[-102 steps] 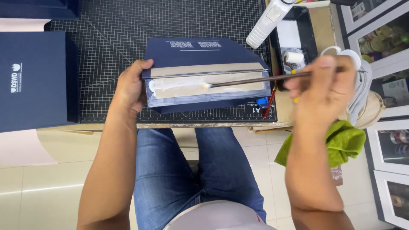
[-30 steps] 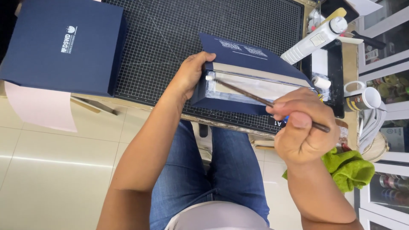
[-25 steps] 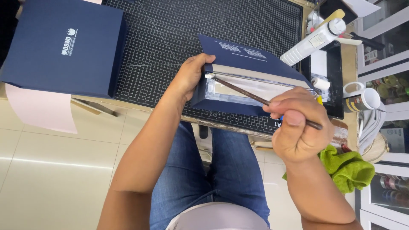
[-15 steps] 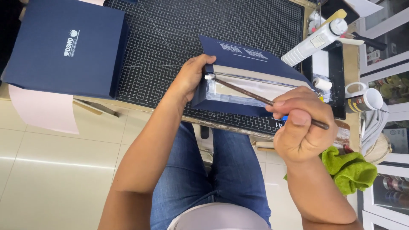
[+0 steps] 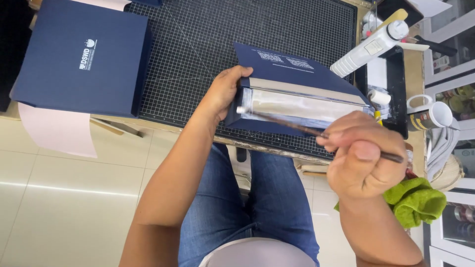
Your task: Applying glue to the flap of a blue cardboard box using a roller and a brush, then wiping with a cloth.
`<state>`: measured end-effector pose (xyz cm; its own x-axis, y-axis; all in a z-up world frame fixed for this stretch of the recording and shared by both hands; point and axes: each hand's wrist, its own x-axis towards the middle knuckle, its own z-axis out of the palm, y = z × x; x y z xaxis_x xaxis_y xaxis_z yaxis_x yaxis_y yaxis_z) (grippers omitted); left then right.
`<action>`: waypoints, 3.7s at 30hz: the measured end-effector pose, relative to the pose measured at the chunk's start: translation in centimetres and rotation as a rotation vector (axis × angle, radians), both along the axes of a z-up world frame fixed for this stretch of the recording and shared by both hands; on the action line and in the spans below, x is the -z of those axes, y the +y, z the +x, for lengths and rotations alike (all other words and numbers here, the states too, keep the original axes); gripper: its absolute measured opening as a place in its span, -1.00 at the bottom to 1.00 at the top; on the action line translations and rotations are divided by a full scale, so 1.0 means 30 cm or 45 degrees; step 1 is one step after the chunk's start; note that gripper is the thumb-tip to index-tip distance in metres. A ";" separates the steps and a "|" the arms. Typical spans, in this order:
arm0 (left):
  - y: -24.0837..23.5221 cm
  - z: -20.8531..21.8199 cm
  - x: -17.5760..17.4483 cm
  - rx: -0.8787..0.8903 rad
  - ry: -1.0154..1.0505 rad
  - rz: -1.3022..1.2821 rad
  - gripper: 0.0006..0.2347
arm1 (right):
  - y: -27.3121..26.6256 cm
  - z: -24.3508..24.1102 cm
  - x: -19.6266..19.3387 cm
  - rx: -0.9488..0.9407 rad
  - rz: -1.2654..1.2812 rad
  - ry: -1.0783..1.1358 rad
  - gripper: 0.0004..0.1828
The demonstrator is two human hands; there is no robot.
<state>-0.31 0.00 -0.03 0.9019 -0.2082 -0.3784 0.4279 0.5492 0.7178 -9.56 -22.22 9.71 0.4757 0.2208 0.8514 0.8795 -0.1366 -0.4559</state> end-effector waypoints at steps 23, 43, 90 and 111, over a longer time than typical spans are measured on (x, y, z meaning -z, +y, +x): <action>-0.009 0.001 0.008 -0.051 0.017 -0.033 -0.80 | -0.022 -0.009 -0.002 0.116 -0.118 -0.103 -0.73; -0.001 -0.018 -0.036 -0.048 0.034 0.070 -0.78 | -0.187 0.041 -0.005 -0.056 -0.109 -0.106 -0.75; -0.010 -0.001 -0.021 -0.226 0.211 0.237 -0.86 | -0.634 -0.024 -0.004 0.221 -0.250 -0.091 -0.80; -0.004 0.004 -0.003 -0.252 0.216 0.238 -0.84 | -0.735 -0.064 -0.003 0.214 -0.253 0.037 -0.78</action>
<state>-0.18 -0.14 0.05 0.8389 0.0521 -0.5418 0.4480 0.4992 0.7417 -11.48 -44.29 9.79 0.5438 0.2984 0.7844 0.8236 -0.3692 -0.4305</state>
